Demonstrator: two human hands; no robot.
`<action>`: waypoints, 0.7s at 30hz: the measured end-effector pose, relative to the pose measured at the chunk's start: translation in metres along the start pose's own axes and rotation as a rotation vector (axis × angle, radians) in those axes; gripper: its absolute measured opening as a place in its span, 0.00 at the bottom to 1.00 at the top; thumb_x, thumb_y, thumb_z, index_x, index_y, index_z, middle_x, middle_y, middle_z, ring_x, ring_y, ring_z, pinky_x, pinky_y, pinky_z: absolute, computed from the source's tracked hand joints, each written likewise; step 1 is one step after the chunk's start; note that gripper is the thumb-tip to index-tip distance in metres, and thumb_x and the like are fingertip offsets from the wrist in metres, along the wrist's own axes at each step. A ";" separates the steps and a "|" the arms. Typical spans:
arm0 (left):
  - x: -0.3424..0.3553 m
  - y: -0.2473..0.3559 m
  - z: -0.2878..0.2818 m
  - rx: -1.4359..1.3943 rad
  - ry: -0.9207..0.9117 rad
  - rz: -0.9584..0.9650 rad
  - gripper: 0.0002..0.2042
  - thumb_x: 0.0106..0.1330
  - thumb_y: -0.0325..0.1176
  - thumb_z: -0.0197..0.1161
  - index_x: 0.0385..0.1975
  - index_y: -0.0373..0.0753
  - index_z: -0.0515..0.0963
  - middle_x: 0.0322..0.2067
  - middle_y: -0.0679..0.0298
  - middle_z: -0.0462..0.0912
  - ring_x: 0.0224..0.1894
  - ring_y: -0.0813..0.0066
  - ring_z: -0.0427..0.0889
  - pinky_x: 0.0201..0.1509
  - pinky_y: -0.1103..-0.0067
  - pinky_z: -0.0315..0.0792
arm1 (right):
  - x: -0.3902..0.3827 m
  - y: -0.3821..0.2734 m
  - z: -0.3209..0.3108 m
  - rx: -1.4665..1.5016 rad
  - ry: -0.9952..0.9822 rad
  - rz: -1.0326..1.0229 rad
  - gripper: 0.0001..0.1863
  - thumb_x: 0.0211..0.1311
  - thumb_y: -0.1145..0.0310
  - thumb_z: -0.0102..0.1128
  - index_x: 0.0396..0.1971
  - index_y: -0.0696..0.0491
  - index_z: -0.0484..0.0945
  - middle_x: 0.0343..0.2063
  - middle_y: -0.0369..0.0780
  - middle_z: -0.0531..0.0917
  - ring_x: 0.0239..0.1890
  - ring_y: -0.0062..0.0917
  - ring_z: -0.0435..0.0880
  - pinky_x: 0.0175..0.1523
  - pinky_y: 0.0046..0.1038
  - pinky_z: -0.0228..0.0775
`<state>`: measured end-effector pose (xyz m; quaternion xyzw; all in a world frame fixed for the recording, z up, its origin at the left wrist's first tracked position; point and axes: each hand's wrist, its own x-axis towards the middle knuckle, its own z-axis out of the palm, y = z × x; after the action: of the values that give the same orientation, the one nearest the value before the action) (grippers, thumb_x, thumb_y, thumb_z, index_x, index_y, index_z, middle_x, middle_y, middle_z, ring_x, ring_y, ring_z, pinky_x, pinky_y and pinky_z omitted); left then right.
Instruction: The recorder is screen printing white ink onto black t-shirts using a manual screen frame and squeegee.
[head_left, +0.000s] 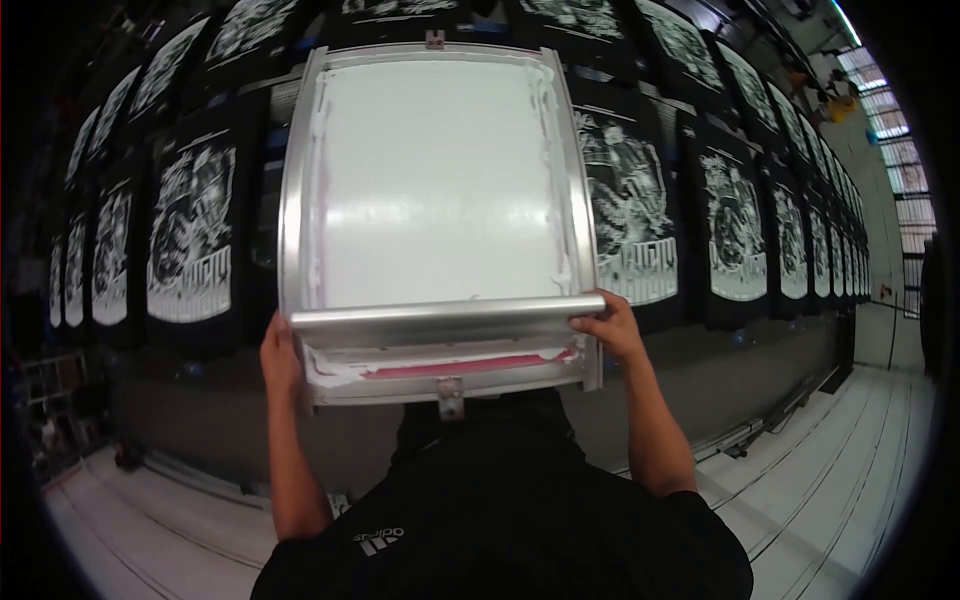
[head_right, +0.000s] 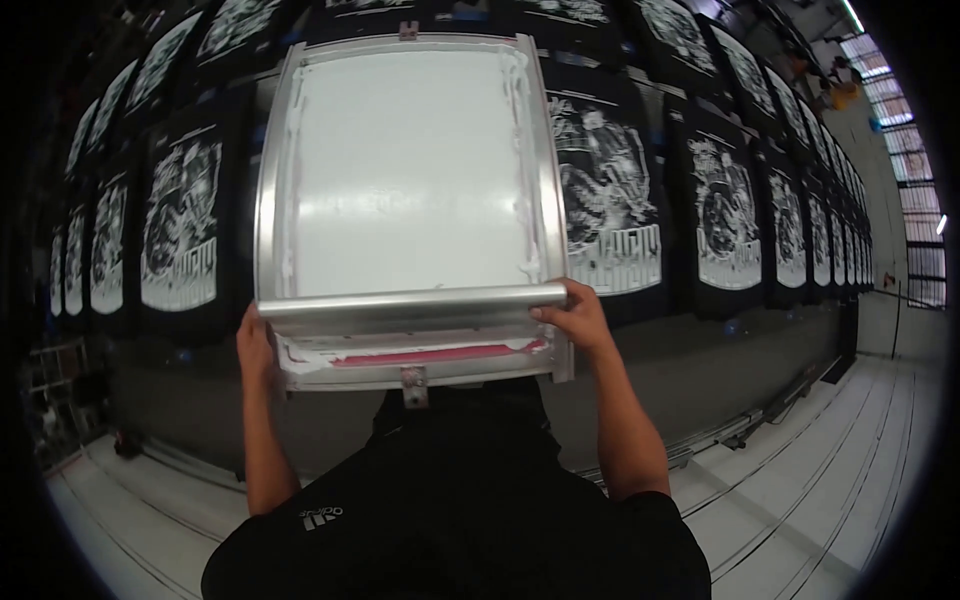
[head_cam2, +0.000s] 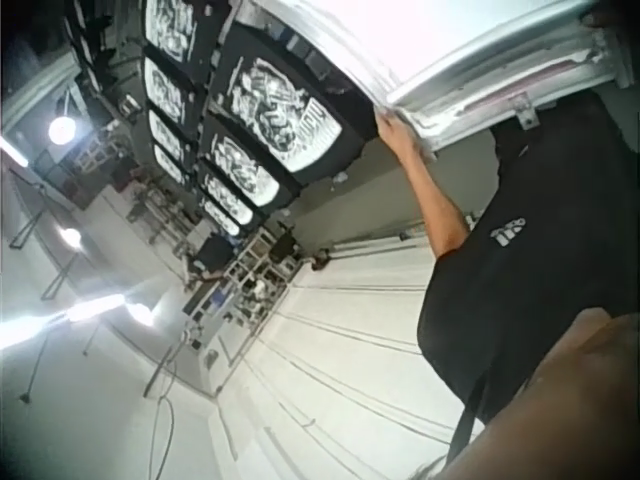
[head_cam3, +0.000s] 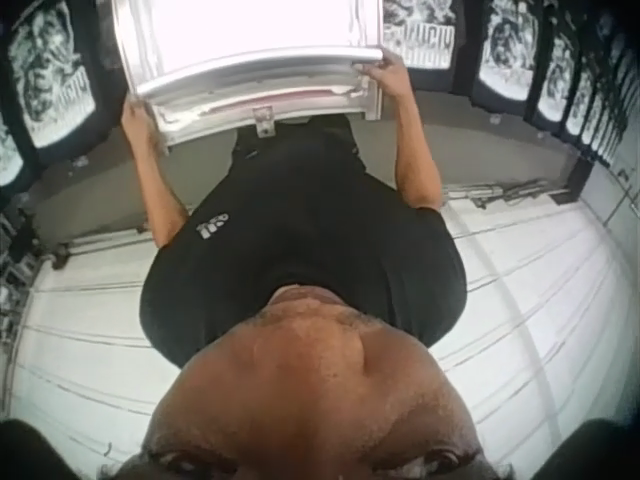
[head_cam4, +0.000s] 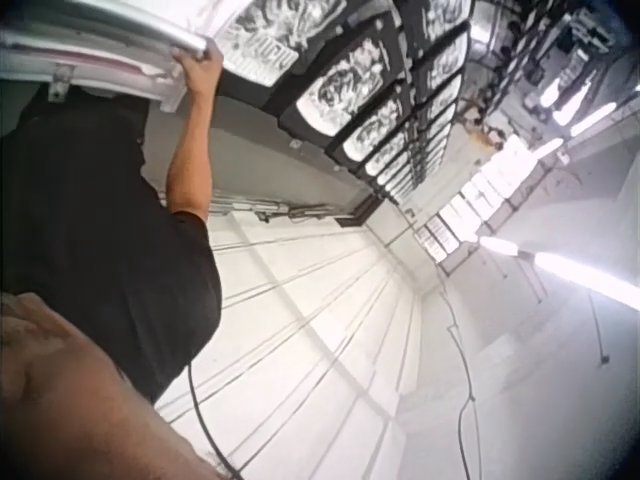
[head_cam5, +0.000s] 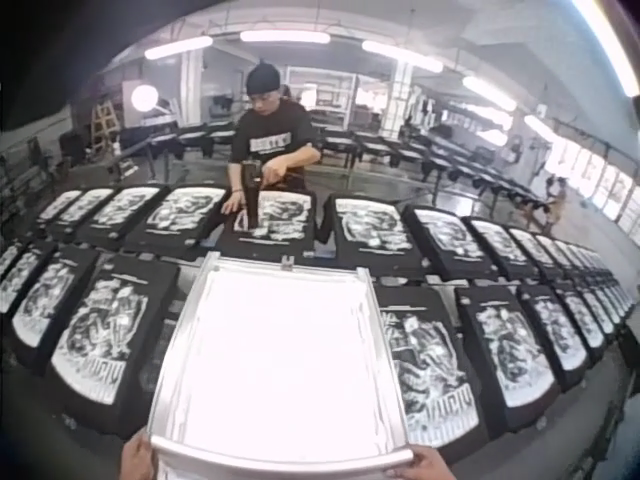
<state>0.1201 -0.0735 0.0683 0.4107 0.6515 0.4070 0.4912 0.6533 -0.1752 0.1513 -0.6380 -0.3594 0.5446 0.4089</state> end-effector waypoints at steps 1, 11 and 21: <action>-0.012 0.011 0.033 0.004 -0.017 -0.096 0.24 0.77 0.43 0.48 0.60 0.29 0.70 0.55 0.55 0.78 0.58 0.72 0.74 0.63 0.78 0.65 | -0.009 -0.001 -0.029 -0.041 0.026 0.004 0.16 0.46 0.76 0.74 0.38 0.58 0.81 0.30 0.34 0.83 0.35 0.16 0.79 0.43 0.22 0.72; -0.122 0.022 0.299 0.173 -0.087 0.006 0.24 0.75 0.44 0.52 0.60 0.31 0.71 0.52 0.53 0.81 0.54 0.73 0.76 0.60 0.78 0.67 | -0.052 0.036 -0.299 0.021 0.130 -0.037 0.19 0.42 0.78 0.73 0.39 0.58 0.80 0.32 0.34 0.82 0.38 0.18 0.80 0.46 0.23 0.72; -0.122 0.014 0.347 0.127 0.014 -0.098 0.25 0.75 0.47 0.52 0.60 0.33 0.72 0.56 0.57 0.78 0.58 0.72 0.73 0.63 0.78 0.63 | -0.005 0.048 -0.360 -0.026 0.077 -0.018 0.18 0.46 0.77 0.74 0.40 0.59 0.81 0.35 0.36 0.84 0.39 0.19 0.82 0.47 0.24 0.75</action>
<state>0.4823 -0.1393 0.0539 0.4056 0.6988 0.3434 0.4789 1.0093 -0.2464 0.1361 -0.6604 -0.3562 0.5112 0.4191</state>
